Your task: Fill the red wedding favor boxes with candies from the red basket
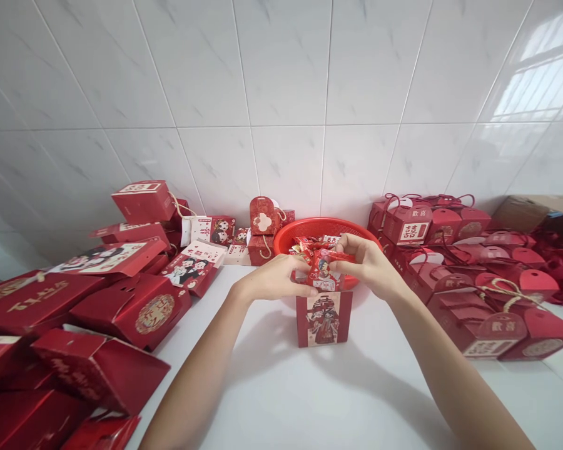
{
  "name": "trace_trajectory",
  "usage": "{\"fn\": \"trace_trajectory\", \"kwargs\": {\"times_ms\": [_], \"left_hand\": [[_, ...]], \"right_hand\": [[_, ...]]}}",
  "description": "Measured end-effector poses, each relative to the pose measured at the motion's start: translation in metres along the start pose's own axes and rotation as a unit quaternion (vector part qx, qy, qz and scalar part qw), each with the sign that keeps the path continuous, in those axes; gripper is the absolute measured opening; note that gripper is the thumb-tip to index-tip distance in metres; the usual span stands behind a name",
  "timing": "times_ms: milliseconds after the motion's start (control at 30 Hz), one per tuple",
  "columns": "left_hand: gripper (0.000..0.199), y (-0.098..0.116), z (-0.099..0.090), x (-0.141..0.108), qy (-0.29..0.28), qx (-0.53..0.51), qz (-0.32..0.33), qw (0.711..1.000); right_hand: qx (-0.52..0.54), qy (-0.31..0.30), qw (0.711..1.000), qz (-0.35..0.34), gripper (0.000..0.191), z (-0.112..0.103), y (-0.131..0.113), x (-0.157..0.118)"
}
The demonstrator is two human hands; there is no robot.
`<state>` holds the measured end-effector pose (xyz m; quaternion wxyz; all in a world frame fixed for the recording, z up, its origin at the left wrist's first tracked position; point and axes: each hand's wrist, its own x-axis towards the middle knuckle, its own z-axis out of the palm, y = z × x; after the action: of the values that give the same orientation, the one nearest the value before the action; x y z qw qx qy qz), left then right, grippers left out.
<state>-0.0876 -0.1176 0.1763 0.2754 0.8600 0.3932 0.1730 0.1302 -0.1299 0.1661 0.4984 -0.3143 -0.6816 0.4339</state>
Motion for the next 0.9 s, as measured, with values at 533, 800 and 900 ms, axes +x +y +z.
{"fn": "trace_trajectory", "kwargs": {"times_ms": [533, 800, 900], "left_hand": [[0.049, 0.004, -0.002, -0.004, -0.031, -0.050, -0.008, 0.998], [0.054, -0.004, -0.001, 0.000, -0.021, -0.076, -0.039, 0.996], [0.055, -0.006, -0.002, 0.001, -0.023, -0.033, -0.062, 0.997]], "right_hand": [[-0.162, -0.043, 0.985, -0.049, 0.003, -0.020, -0.018, -0.009], [0.052, -0.095, 0.994, 0.007, 0.021, -0.015, 0.009, 0.001], [0.046, -0.142, 0.988, 0.024, 0.022, -0.011, 0.019, 0.005]]}}
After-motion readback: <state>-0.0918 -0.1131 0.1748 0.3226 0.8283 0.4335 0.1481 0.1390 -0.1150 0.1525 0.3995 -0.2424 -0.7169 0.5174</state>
